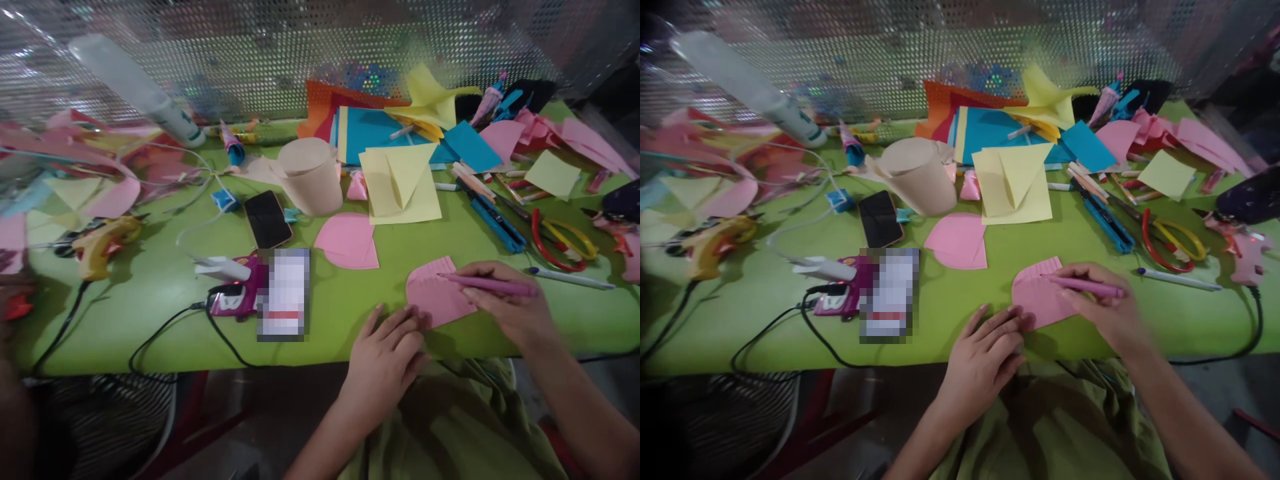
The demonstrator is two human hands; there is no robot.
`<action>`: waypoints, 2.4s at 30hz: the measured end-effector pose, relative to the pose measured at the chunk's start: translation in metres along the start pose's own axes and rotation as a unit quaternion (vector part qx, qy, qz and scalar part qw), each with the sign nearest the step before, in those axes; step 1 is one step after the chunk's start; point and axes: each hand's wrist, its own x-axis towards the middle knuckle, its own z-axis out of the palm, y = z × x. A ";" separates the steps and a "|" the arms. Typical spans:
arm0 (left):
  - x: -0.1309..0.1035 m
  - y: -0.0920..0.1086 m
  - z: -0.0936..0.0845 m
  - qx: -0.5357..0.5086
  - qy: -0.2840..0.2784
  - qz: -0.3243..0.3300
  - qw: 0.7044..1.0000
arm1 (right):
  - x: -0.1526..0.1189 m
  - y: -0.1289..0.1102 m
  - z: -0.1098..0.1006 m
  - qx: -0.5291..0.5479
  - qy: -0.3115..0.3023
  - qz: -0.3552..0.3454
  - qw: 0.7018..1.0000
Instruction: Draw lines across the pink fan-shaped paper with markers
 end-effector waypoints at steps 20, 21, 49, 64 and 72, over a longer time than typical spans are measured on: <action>0.000 -0.002 0.004 -0.013 0.015 -0.013 1.000 | 0.005 -0.020 0.041 -0.068 -0.052 -0.075 0.993; 0.001 -0.002 0.004 -0.015 0.016 -0.014 1.000 | 0.005 -0.019 0.041 -0.067 -0.050 -0.071 0.994; 0.001 -0.002 0.003 -0.013 0.017 -0.011 1.000 | -0.010 0.013 -0.018 -0.187 0.095 -0.017 0.978; 0.003 0.012 0.015 0.035 0.030 -0.033 0.998 | -0.005 0.011 -0.017 0.013 0.136 0.000 0.991; 0.002 0.016 0.024 0.047 0.052 -0.028 0.997 | 0.002 0.000 0.008 0.065 -0.029 0.029 0.997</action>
